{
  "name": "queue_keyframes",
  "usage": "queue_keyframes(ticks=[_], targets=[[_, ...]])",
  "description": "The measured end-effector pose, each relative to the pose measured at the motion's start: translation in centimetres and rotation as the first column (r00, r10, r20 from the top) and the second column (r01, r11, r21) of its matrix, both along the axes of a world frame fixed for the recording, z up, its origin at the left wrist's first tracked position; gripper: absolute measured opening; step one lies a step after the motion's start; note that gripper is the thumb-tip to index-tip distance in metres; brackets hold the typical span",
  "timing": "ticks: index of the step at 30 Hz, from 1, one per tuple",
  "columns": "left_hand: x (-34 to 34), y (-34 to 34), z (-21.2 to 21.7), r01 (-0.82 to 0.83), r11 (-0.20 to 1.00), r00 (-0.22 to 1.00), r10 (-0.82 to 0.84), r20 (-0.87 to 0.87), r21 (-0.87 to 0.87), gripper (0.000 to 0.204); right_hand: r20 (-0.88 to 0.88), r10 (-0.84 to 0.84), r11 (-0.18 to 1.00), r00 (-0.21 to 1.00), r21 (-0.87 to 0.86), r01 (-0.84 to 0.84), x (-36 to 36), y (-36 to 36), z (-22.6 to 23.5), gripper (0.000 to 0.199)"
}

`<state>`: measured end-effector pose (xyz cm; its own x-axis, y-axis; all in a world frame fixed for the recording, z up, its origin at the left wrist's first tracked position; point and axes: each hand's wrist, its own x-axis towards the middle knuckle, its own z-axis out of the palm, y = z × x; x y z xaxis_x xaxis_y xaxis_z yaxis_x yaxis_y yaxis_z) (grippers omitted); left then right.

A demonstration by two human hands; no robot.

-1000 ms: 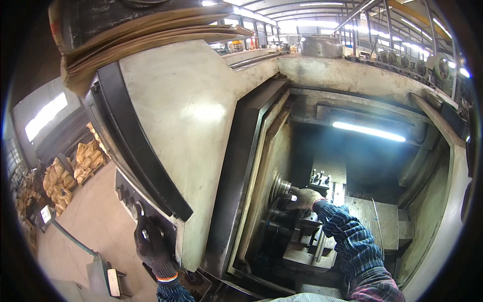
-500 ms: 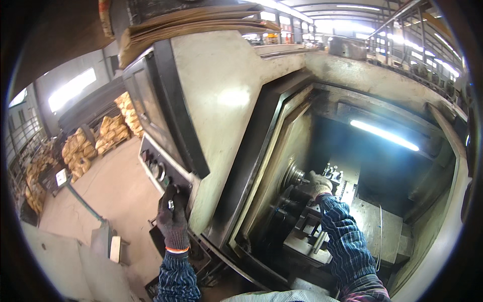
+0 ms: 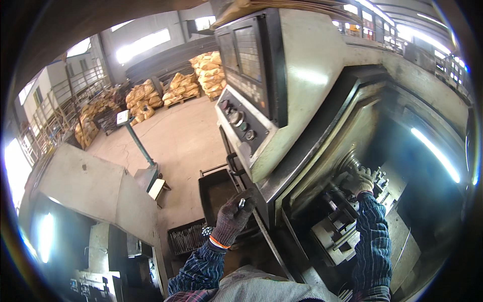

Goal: The person operates a CNC lathe in a workshop, repeatedly loading metal rods into the chuck, closing the door, and starting the machine. After each cycle, the person removes the finished metal parts and places them into a collection bin.

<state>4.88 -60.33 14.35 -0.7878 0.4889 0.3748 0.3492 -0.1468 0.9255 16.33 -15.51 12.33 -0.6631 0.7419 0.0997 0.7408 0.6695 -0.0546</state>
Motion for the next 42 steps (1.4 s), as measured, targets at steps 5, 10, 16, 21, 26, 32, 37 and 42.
queue_keyframes(ticks=[5, 10, 16, 21, 26, 32, 37, 42], targets=[[1.1, -3.8, -0.9, 0.082, 0.996, 0.987, -0.086, 0.136, 0.035, 0.039, 0.067, 0.044, 0.998, 0.997, 0.046, -0.047, -0.1, -1.7, 0.8, 0.097], [3.3, -8.2, 1.3, 0.02, 0.998, 0.997, -0.015, 0.08, -0.055, 0.041, 0.038, 0.093, 0.97, 0.995, 0.224, -0.099, -0.7, -0.9, -0.8, 0.075], [3.1, -16.4, 0.6, -0.098, 0.991, 0.991, 0.106, 0.087, -0.093, 0.039, -0.345, 0.066, 0.954, 0.936, 0.296, 0.042, 0.2, -3.3, 0.8, 0.065], [1.6, -22.0, -4.0, -0.117, 0.945, 0.896, -0.032, 0.443, 0.305, 0.04, -0.683, 0.329, 0.911, 0.653, 0.412, -0.028, -0.6, -8.9, -0.2, 0.068], [0.4, -25.4, -4.5, 0.016, 1.0, 0.912, -0.017, 0.409, 0.005, 0.049, -0.624, 0.604, 0.797, 0.496, 0.47, -0.378, -2.1, -28.4, 2.2, 0.069], [1.3, -30.7, -5.8, 0.085, 0.958, 0.978, -0.133, 0.16, 0.275, 0.048, -0.737, 0.671, 0.103, 0.085, -0.021, -0.994, -7.8, -49.5, -1.9, 0.056], [5.4, -37.4, -3.6, -0.093, 0.976, 0.987, 0.065, 0.144, 0.198, 0.039, -0.75, 0.58, -0.393, 0.317, -0.599, -0.697, -10.2, -61.6, -9.4, 0.046], [9.9, -42.6, -1.3, -0.314, 0.925, 0.949, 0.313, 0.037, 0.212, 0.044, -0.661, 0.707, -0.507, 0.25, -0.721, -0.473, -11.9, -68.3, -12.8, 0.038]])
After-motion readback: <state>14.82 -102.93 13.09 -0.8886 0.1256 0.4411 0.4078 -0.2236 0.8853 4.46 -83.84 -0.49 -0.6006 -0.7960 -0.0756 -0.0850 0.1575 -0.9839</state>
